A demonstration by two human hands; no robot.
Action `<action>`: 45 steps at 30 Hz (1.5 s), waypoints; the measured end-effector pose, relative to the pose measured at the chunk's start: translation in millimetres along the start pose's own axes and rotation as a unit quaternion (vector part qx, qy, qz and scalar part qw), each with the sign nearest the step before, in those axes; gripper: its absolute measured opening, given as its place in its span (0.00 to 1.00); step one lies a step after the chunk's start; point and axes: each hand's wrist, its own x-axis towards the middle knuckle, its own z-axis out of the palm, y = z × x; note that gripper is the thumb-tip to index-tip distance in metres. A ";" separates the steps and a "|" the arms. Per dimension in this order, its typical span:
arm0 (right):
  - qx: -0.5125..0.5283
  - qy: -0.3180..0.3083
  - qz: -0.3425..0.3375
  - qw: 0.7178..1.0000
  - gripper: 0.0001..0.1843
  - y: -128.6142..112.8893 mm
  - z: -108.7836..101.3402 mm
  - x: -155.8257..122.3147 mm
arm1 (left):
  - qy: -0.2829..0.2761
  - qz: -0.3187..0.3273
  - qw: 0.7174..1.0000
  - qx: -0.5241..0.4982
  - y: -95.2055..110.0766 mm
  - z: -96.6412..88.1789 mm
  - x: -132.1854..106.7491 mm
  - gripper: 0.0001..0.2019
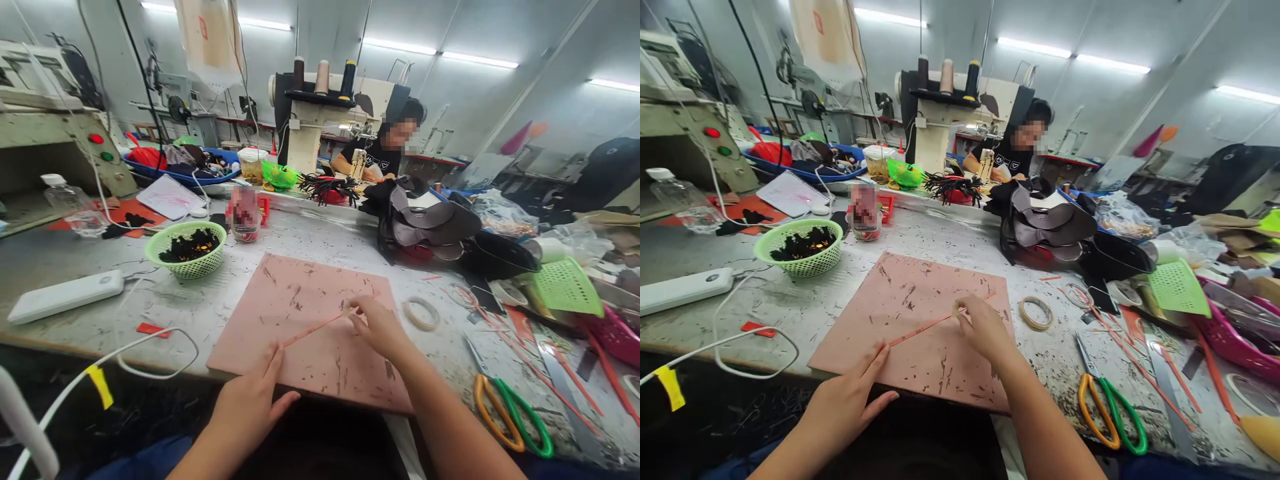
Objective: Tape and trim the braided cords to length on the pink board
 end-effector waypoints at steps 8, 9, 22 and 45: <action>0.100 -0.060 -0.041 0.992 0.08 11.7 15.4 7.8 | 0.033 0.060 0.998 0.015 16.6 3.0 11.2 0.28; 0.103 -0.074 -0.052 0.990 0.08 9.9 15.6 14.2 | 0.028 0.061 0.998 0.017 18.4 2.6 12.0 0.29; 0.075 -0.119 -0.066 0.988 0.07 -6.3 24.7 32.5 | 0.013 0.057 0.995 0.075 21.8 9.7 3.0 0.24; -0.008 0.012 -0.128 0.992 0.11 -3.7 42.4 14.7 | -0.021 0.058 0.997 0.039 16.9 7.8 4.6 0.25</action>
